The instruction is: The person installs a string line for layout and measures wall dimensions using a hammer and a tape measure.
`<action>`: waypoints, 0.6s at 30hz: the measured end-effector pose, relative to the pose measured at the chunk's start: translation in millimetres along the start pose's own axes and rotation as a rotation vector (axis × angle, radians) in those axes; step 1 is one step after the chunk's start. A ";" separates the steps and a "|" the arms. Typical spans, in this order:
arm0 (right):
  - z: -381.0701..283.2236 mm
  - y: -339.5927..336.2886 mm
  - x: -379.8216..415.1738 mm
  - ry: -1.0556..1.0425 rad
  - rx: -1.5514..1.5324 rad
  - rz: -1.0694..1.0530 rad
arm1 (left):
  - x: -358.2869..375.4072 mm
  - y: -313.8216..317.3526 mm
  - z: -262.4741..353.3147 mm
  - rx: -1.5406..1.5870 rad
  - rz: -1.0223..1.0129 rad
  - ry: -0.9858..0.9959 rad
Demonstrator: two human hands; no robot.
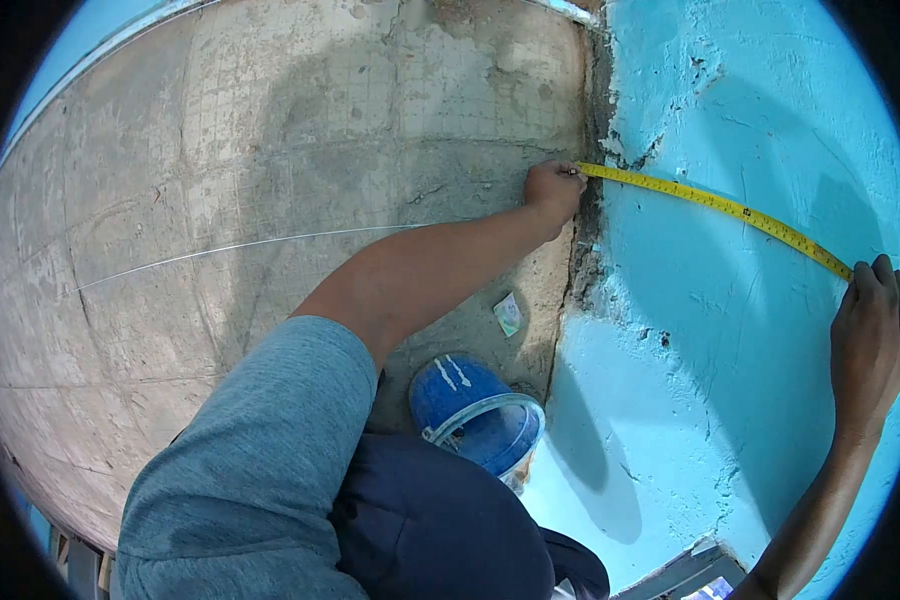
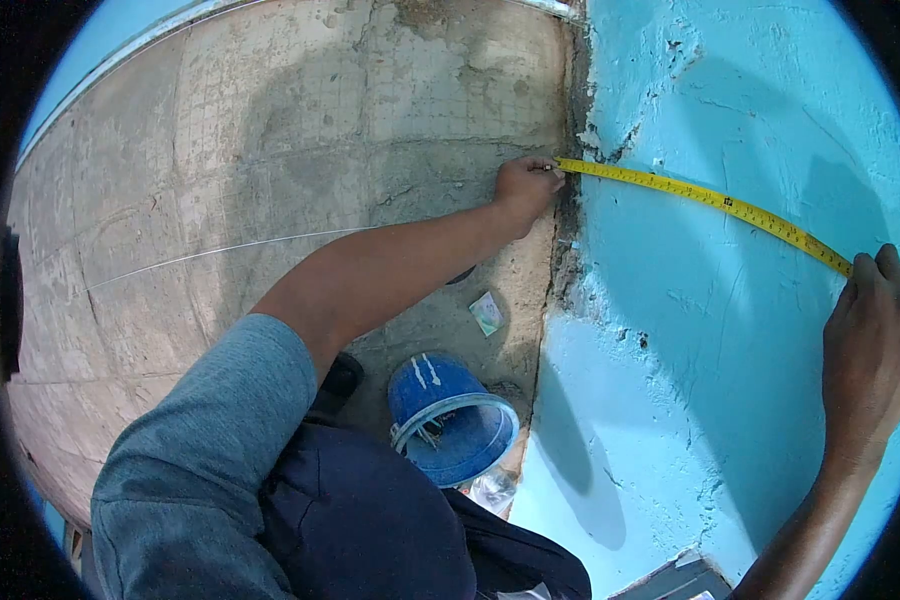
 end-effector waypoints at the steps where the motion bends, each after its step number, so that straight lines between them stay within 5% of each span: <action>1: -0.6 -0.7 -1.5 0.006 -0.023 -0.023 | -0.5 -0.1 0.6 -0.012 0.006 0.003; 8: -0.1 0.2 -3.3 0.041 -0.134 -0.116 | -7.6 2.5 -12.2 0.116 0.013 0.038; 13: 1.5 5.2 2.2 -0.009 0.020 0.071 | -4.8 2.0 -7.2 -0.050 0.027 0.093; 18: 1.6 5.9 2.1 0.025 -0.022 0.027 | -9.5 1.1 -8.4 -0.102 0.033 0.113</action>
Point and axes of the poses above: each hand's wrist, its own x-axis away from the middle knuckle, its own y-axis out of the palm, z = x × y, the point moved 7 cm from there along -x, towards the middle knuckle, and after that the axes turned 13 degrees about x, right-handed, at the moved point
